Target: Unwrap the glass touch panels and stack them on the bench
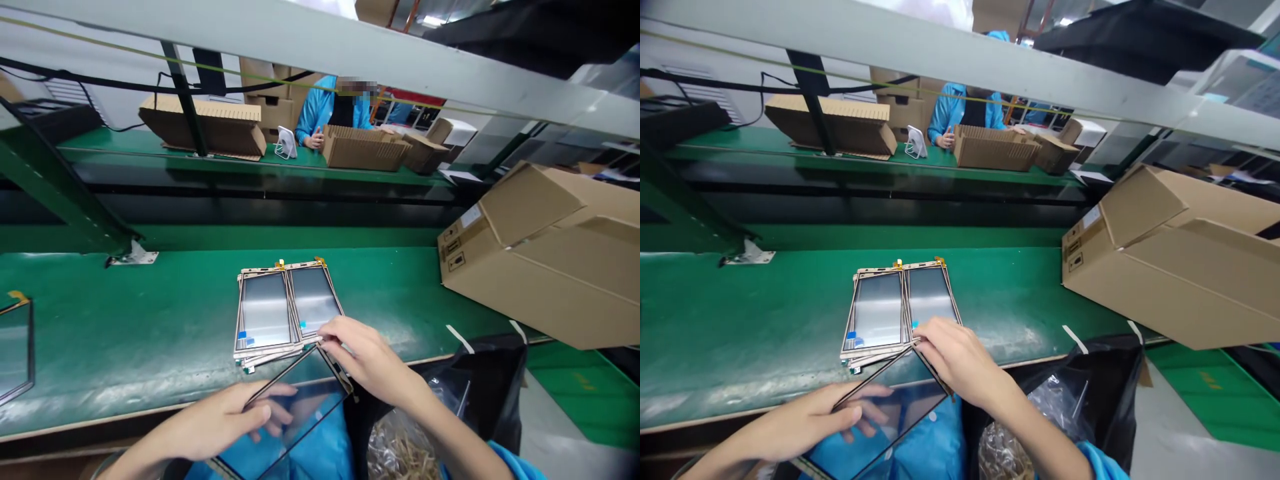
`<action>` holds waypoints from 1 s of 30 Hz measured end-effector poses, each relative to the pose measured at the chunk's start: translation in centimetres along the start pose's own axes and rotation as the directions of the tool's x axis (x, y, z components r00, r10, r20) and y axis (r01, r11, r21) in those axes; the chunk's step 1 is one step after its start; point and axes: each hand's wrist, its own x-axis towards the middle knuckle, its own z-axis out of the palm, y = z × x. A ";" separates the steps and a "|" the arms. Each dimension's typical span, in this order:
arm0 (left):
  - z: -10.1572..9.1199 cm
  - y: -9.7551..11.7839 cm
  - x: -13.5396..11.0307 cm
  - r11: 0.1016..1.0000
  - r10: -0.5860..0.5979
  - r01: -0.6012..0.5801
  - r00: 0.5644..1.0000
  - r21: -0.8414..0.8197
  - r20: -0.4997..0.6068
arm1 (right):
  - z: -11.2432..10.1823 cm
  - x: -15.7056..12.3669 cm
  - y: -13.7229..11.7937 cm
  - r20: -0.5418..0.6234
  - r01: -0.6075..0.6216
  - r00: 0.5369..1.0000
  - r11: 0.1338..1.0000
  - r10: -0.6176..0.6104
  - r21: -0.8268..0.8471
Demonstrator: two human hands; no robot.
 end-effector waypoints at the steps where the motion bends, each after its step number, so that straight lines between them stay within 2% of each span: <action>1: 0.0 0.1 0.0 1.000 0.004 -0.004 1.000 0.023 0.011 | -0.2 0.3 -0.3 0.036 0.026 0.999 0.999 -0.026 -0.024; 6: -0.2 0.1 0.1 0.988 0.022 -0.042 0.991 0.151 0.132 | -0.9 0.7 -0.7 0.139 0.085 0.988 0.990 -0.069 -0.112; 9: -0.4 -0.2 0.1 0.985 0.021 -0.044 0.990 0.166 0.139 | -0.7 0.6 -0.6 0.147 0.132 0.983 0.976 -0.107 -0.171; 12: -0.6 -0.8 0.3 0.996 0.024 -0.036 0.989 0.081 0.147 | 0.0 0.3 -0.2 0.058 0.233 0.972 0.924 -0.226 -0.302; 15: -1.1 -1.3 0.7 0.995 0.041 -0.019 0.975 -0.102 0.217 | 0.6 -0.5 0.2 -0.111 0.305 0.923 0.876 -0.368 -0.372; 17: -1.7 -1.4 1.1 0.978 0.066 -0.008 0.960 -0.209 0.273 | 0.7 -1.4 0.2 -0.217 0.261 0.928 0.944 -0.302 -0.200; 18: -2.0 -1.3 1.3 0.969 0.073 0.002 0.953 -0.246 0.295 | 0.6 -1.9 0.1 -0.256 0.208 0.944 0.978 -0.208 -0.028; 19: -2.4 -1.3 1.4 0.961 0.081 0.009 0.947 -0.276 0.312 | 0.4 -2.5 -0.1 -0.270 0.148 0.958 0.974 -0.097 0.173; 21: -3.0 -1.3 1.6 0.945 0.101 0.016 0.937 -0.328 0.334 | -0.2 -4.0 -0.8 -0.256 0.055 0.962 0.857 0.092 0.513; 22: -3.3 -1.3 1.7 0.935 0.113 0.017 0.933 -0.355 0.342 | -0.6 -4.8 -1.3 -0.262 0.042 0.954 0.796 0.149 0.603; 24: -3.9 -1.3 1.7 0.915 0.135 0.018 0.927 -0.402 0.349 | -1.5 -6.5 -2.1 -0.328 0.055 0.922 0.772 0.204 0.633; 26: -4.4 -1.4 1.7 0.907 0.140 0.021 0.927 -0.421 0.348 | -2.6 -8.0 -2.7 -0.457 0.085 0.857 0.808 0.240 0.583; 28: -4.6 -1.4 1.5 0.915 0.128 0.019 0.933 -0.402 0.336 | -3.3 -8.6 -2.8 -0.617 0.142 0.744 0.843 0.255 0.519; 30: -4.4 -1.2 1.3 0.940 0.104 0.009 0.944 -0.340 0.312 | -3.6 -8.1 -2.4 -0.738 0.120 0.627 0.905 0.250 0.408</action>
